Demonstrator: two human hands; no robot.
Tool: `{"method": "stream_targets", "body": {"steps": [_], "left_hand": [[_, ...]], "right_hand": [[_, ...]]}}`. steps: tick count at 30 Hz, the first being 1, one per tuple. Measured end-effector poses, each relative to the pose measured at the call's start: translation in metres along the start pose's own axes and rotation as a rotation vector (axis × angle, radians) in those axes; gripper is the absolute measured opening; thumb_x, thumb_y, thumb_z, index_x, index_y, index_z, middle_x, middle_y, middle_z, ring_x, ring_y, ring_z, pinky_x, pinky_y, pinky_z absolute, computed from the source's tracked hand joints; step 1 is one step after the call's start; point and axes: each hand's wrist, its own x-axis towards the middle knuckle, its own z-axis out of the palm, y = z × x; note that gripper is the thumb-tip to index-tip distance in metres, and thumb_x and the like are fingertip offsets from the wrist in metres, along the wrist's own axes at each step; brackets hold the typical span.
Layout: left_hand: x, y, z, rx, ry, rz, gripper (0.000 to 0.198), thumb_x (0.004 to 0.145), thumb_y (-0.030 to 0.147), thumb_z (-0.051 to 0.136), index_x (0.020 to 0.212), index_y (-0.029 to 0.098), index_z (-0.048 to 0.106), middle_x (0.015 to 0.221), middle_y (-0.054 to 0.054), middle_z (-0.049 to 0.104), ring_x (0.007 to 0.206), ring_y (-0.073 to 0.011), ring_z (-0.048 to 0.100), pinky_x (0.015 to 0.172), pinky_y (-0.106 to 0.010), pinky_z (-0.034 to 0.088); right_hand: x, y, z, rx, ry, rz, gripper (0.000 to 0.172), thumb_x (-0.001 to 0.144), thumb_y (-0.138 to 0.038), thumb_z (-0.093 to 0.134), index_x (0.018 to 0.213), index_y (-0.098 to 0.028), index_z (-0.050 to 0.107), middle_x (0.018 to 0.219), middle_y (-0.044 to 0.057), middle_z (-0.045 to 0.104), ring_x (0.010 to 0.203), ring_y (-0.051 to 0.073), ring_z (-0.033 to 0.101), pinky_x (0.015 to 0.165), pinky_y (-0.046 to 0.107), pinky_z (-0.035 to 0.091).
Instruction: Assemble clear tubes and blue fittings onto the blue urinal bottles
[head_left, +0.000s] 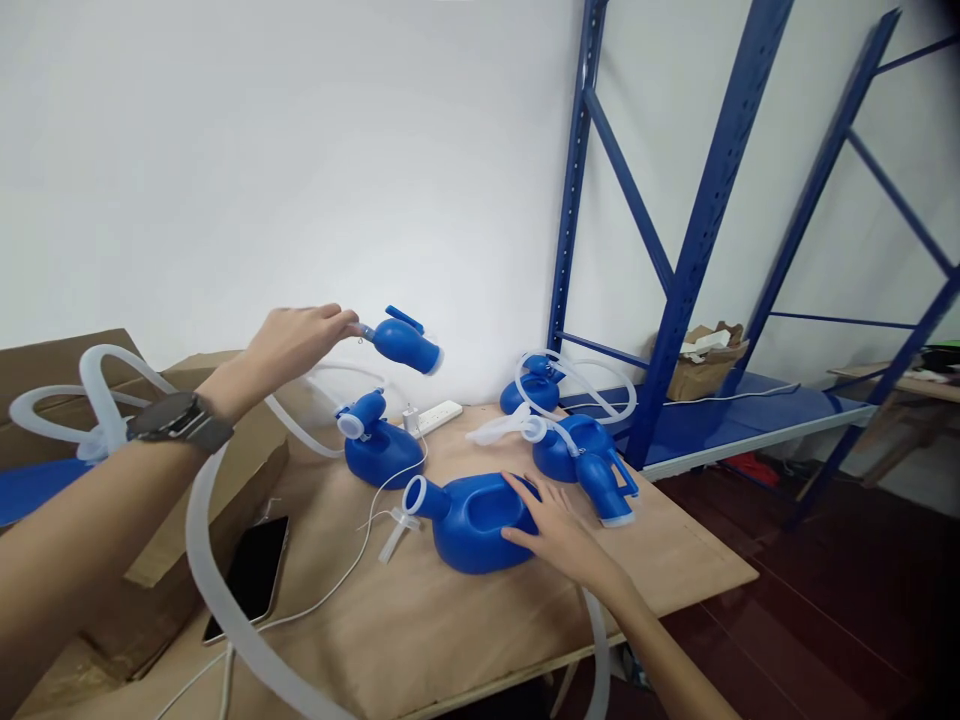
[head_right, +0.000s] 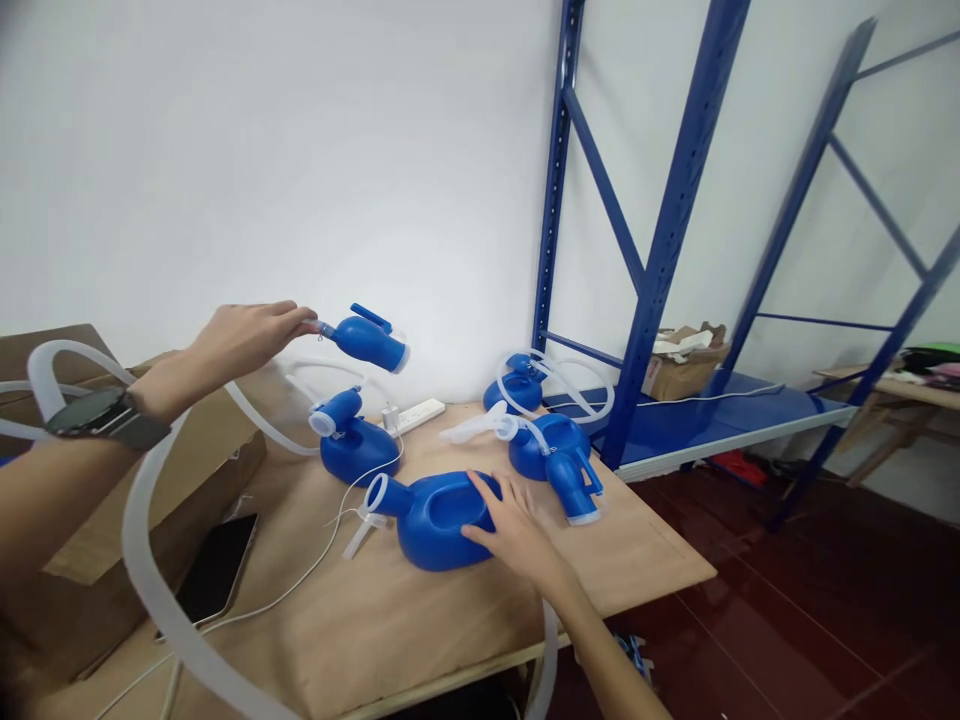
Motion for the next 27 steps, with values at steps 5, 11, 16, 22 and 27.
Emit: {"method": "stream_targets", "body": {"steps": [5, 11, 16, 22, 27], "left_hand": [[0.045, -0.02, -0.03, 0.087, 0.124, 0.114, 0.103, 0.091, 0.044, -0.018, 0.128, -0.012, 0.06, 0.108, -0.017, 0.069, 0.108, -0.0391, 0.069, 0.075, -0.036, 0.036], [0.091, -0.064, -0.085, 0.155, 0.403, 0.014, 0.113, 0.061, 0.023, -0.033, 0.127, -0.027, 0.043, 0.116, -0.02, 0.06, 0.118, -0.0486, 0.054, 0.06, -0.043, 0.033], [0.112, -0.108, -0.097, 0.088, 0.664, -0.185, 0.053, 0.107, 0.05, 0.039, 0.128, 0.007, 0.063, 0.124, -0.005, 0.067, 0.124, -0.0224, 0.063, 0.098, -0.047, 0.043], [0.071, -0.093, -0.049, 0.127, 0.677, 0.004, 0.054, 0.111, 0.049, 0.039, 0.12, 0.003, 0.067, 0.103, -0.007, 0.066, 0.106, -0.0224, 0.066, 0.095, -0.05, 0.048], [-0.004, -0.029, 0.037, 0.017, 0.605, 0.194, 0.033, 0.108, 0.041, 0.05, 0.108, 0.015, 0.071, 0.098, -0.003, 0.072, 0.09, -0.0188, 0.064, 0.097, -0.047, 0.05]], "right_hand": [[-0.004, 0.015, 0.008, 0.11, -0.064, -0.028, 0.083, 0.094, -0.053, 0.067, 0.165, -0.042, 0.024, 0.168, 0.007, 0.03, 0.158, 0.036, 0.024, 0.125, 0.058, 0.027], [0.007, 0.029, 0.02, 0.121, -0.044, -0.04, 0.079, 0.098, -0.061, 0.058, 0.166, -0.039, 0.021, 0.173, 0.006, 0.022, 0.161, 0.032, 0.015, 0.129, 0.054, 0.021], [0.01, 0.04, 0.037, 0.013, 0.032, -0.038, 0.075, 0.101, -0.062, 0.051, 0.166, -0.039, 0.021, 0.174, 0.005, 0.021, 0.16, 0.033, 0.018, 0.128, 0.056, 0.023], [0.011, 0.052, 0.053, -0.1, 0.158, -0.12, 0.07, 0.104, -0.059, 0.047, 0.166, -0.041, 0.021, 0.171, 0.006, 0.029, 0.157, 0.034, 0.028, 0.125, 0.059, 0.03], [0.016, 0.056, 0.059, -0.104, 0.228, -0.148, 0.069, 0.104, -0.054, 0.049, 0.165, -0.04, 0.022, 0.167, 0.008, 0.034, 0.153, 0.034, 0.034, 0.123, 0.056, 0.034]]}}
